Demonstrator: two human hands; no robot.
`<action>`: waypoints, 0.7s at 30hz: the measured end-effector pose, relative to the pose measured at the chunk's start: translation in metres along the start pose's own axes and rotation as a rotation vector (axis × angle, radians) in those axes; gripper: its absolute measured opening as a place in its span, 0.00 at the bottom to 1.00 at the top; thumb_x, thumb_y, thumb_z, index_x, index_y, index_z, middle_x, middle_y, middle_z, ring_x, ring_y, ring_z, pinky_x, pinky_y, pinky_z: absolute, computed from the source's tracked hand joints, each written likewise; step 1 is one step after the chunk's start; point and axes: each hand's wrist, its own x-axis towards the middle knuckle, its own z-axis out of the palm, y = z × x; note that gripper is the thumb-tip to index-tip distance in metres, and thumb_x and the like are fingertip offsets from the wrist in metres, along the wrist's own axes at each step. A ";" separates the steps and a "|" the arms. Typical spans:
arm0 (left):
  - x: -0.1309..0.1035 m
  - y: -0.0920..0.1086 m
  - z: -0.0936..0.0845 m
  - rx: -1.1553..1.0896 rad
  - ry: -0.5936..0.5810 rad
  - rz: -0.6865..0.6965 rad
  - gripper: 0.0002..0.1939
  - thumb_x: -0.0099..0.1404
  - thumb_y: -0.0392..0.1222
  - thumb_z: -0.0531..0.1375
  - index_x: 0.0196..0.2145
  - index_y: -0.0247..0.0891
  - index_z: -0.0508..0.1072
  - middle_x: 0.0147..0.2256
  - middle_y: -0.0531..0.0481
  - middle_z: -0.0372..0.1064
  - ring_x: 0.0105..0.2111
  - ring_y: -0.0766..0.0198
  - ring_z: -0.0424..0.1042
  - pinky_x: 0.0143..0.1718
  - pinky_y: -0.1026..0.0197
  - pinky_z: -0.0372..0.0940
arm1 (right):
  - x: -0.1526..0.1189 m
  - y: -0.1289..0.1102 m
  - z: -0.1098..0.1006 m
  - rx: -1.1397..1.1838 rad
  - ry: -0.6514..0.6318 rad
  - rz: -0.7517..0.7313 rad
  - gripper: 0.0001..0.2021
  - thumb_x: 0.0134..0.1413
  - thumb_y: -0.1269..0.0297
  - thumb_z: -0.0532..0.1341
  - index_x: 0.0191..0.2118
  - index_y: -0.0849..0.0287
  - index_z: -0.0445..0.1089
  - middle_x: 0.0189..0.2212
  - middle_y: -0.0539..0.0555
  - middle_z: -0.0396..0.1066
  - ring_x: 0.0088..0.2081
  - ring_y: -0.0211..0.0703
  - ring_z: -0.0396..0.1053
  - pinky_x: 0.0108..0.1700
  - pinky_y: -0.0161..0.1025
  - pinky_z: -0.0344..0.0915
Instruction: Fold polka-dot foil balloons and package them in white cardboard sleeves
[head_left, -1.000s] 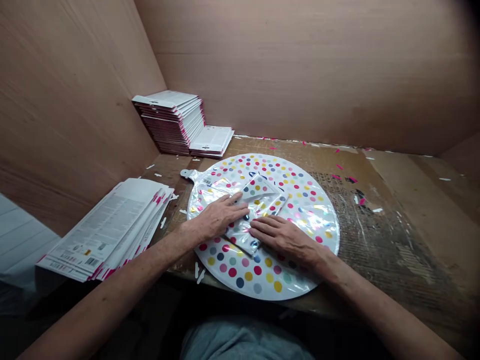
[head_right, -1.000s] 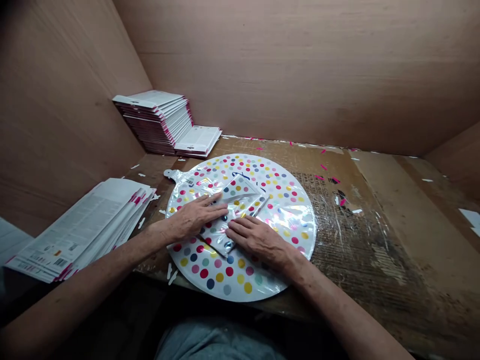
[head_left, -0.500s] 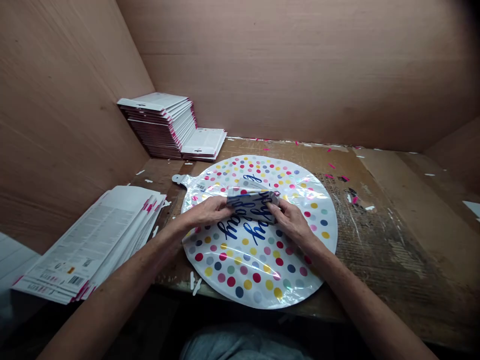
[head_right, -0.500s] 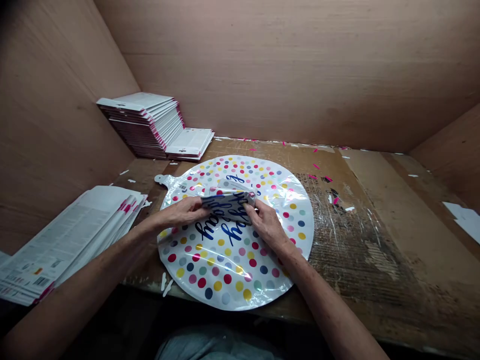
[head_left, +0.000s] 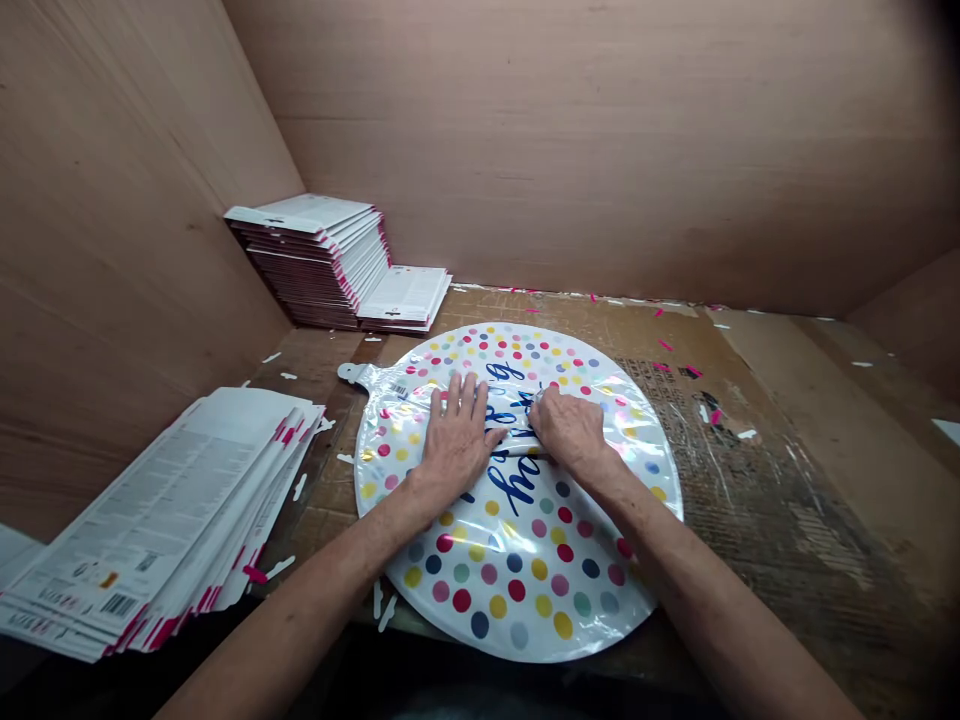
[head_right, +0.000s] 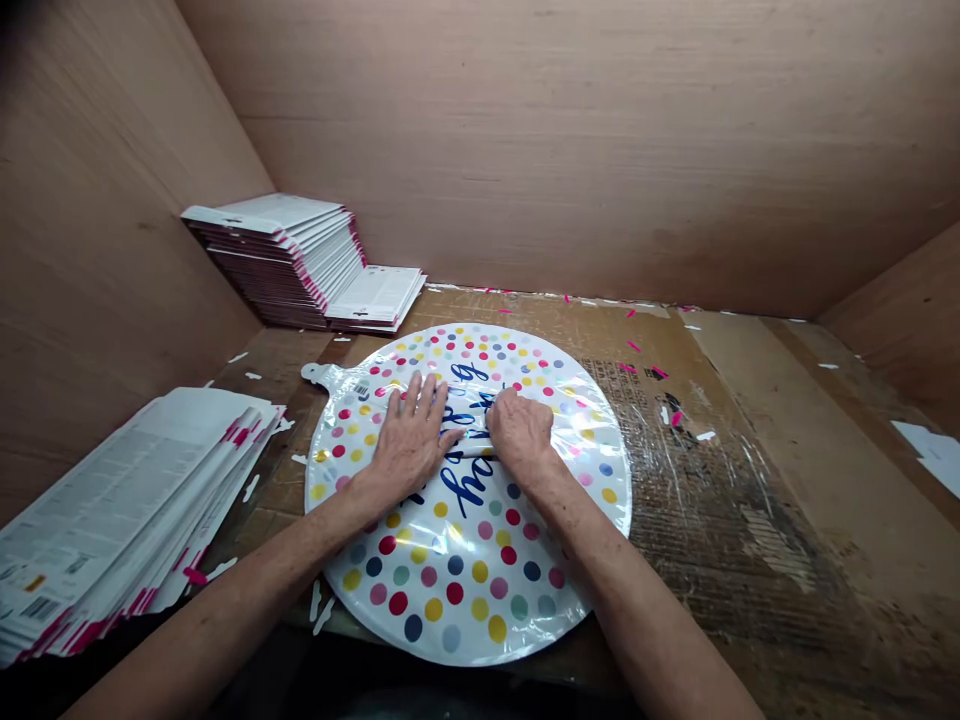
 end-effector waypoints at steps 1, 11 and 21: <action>0.000 -0.001 0.007 -0.006 -0.010 0.035 0.32 0.72 0.54 0.50 0.66 0.31 0.56 0.66 0.32 0.52 0.68 0.42 0.49 0.66 0.39 0.46 | 0.006 -0.003 -0.005 -0.022 0.035 -0.058 0.15 0.66 0.66 0.51 0.50 0.67 0.69 0.45 0.69 0.72 0.47 0.55 0.72 0.43 0.43 0.64; -0.006 -0.023 -0.013 -0.706 -0.028 -0.206 0.38 0.69 0.58 0.54 0.67 0.32 0.52 0.63 0.31 0.60 0.62 0.47 0.62 0.61 0.46 0.59 | 0.008 0.011 -0.020 0.235 -0.025 -0.538 0.08 0.62 0.59 0.58 0.40 0.57 0.70 0.36 0.54 0.74 0.36 0.42 0.69 0.35 0.36 0.59; -0.058 -0.027 -0.053 -0.897 0.131 -0.291 0.16 0.66 0.46 0.60 0.49 0.36 0.72 0.34 0.48 0.77 0.33 0.62 0.76 0.38 0.62 0.69 | -0.064 0.006 0.013 0.598 -0.085 -0.623 0.18 0.65 0.51 0.49 0.28 0.55 0.62 0.24 0.51 0.67 0.27 0.41 0.63 0.31 0.37 0.56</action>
